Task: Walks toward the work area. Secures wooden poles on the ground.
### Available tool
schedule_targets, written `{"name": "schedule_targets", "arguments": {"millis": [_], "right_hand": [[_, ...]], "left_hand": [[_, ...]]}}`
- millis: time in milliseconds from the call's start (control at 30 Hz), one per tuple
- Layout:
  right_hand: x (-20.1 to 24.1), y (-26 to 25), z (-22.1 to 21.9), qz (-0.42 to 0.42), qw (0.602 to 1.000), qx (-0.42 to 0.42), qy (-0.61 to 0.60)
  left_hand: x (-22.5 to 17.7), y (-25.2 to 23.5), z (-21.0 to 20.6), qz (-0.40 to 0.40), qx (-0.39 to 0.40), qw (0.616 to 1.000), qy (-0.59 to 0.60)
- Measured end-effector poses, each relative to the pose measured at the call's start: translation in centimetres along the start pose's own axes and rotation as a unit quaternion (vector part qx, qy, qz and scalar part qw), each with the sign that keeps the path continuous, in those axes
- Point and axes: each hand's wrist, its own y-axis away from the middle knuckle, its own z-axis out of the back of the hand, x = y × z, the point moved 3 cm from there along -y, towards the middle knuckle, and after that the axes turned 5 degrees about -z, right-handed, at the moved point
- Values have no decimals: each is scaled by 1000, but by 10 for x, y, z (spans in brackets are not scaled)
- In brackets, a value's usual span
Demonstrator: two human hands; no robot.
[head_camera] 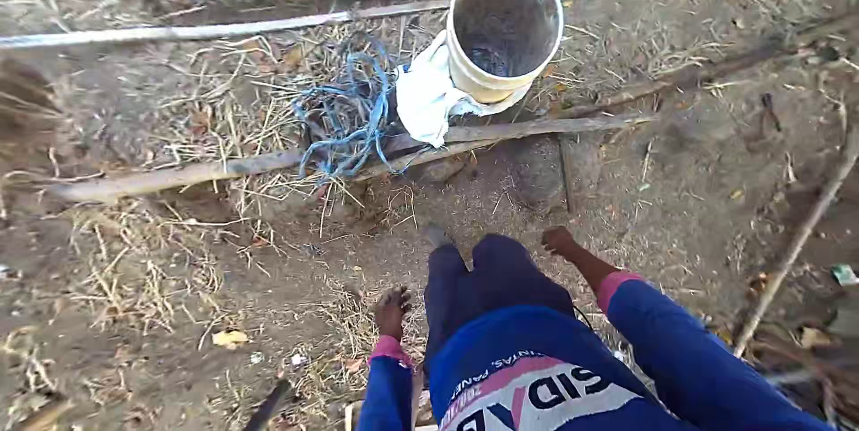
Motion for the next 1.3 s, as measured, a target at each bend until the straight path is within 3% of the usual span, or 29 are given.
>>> {"name": "schedule_targets", "arguments": {"millis": [133, 267, 367, 500, 533, 567, 600, 633, 667, 767, 900, 1000, 1133, 1300], "right_hand": [[45, 36, 47, 59, 992, -17, -108], [131, 63, 89, 147, 975, -30, -162], [203, 60, 127, 252, 943, -11, -217], [331, 49, 185, 374, 868, 23, -324], [362, 56, 196, 361, 876, 12, -320], [395, 69, 206, 282, 914, 1, -291], [434, 79, 218, 120, 954, 46, -270], [448, 35, 208, 194, 945, -27, -262], [462, -13, 201, 211, 943, -56, -251], [489, -98, 181, 106, 973, -67, -192], [492, -137, 150, 10, 981, -27, -194], [489, -128, 141, 17, 962, 1, -271], [485, -85, 164, 90, 901, 30, -423], [455, -21, 197, 182, 877, 44, -442]], "left_hand": [[-92, -38, 20, -10, 23, 994, -104], [-149, -66, 13, 6, -4, 991, -132], [-174, -54, -13, 33, -9, 988, -151], [-199, -8, -68, 41, 38, 983, -174], [-205, 9, -81, 47, 52, 982, -176], [-211, 27, -93, 52, 62, 981, -177], [-215, 44, -101, 50, 69, 980, -177], [-217, 59, -106, 47, 71, 981, -177], [-217, 74, -109, 46, 69, 981, -176], [-214, 104, -110, 60, 43, 982, -175], [-206, 120, -101, 117, -18, 983, -142], [-206, 120, -100, 148, -35, 981, -122], [-218, 102, -113, 147, -31, 984, -93], [-252, 80, -147, 103, 31, 991, -82]]}}
